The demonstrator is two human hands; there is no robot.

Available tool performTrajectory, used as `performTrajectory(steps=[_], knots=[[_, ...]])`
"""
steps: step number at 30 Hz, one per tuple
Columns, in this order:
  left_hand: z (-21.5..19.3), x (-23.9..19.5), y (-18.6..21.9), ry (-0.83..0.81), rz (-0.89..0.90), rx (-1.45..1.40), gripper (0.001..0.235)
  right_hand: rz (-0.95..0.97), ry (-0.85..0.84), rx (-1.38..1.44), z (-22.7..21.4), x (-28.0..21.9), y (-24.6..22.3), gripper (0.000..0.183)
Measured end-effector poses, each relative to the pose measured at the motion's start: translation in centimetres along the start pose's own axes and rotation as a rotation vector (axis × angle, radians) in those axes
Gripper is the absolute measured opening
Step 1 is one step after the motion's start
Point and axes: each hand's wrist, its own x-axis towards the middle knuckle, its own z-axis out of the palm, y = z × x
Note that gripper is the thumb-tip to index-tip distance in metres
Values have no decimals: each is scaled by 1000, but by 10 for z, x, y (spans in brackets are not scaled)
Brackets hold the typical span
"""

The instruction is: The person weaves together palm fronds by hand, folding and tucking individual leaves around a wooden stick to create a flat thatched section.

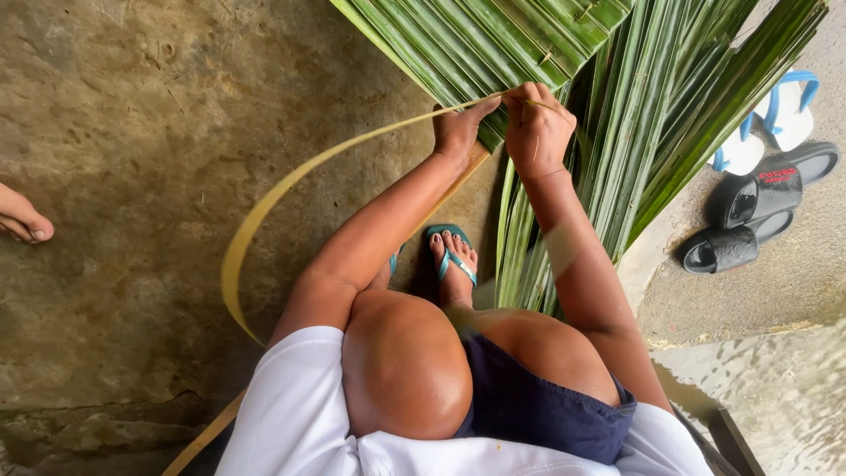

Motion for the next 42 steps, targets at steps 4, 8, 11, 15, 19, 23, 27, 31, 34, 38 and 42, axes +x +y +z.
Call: performTrajectory(steps=[4,8,11,15,19,23,27,31,34,38,42], knots=[[1,3,-11,55,109,111,18,70,-89,-69,-1,5,3,14],[-3,-17,22,-1,-165,222,27,-8,-121,71,-39,18,-4,20],[3,-18,24,77,-95,240,41,-57,-87,133,-51,22,-15,12],[4,-12,17,53,-86,200,23,-103,-52,61,-35,16,-6,15],[11,-18,33,83,-163,200,35,-16,-122,209,-42,8,-1,8],[5,-25,57,-7,-108,129,24,363,85,438,-38,-33,18,16],[14,-34,62,-110,-96,73,20,459,-2,554,-3,-30,11,20],[15,-34,61,-48,-29,44,23,217,189,705,10,-16,7,23],[11,-34,55,-62,-4,11,25,316,172,662,51,-47,45,30],[8,-31,52,-151,-122,39,34,-13,17,125,58,-54,57,24],[15,-39,72,-72,-59,-82,30,799,-342,462,31,-44,30,27]])
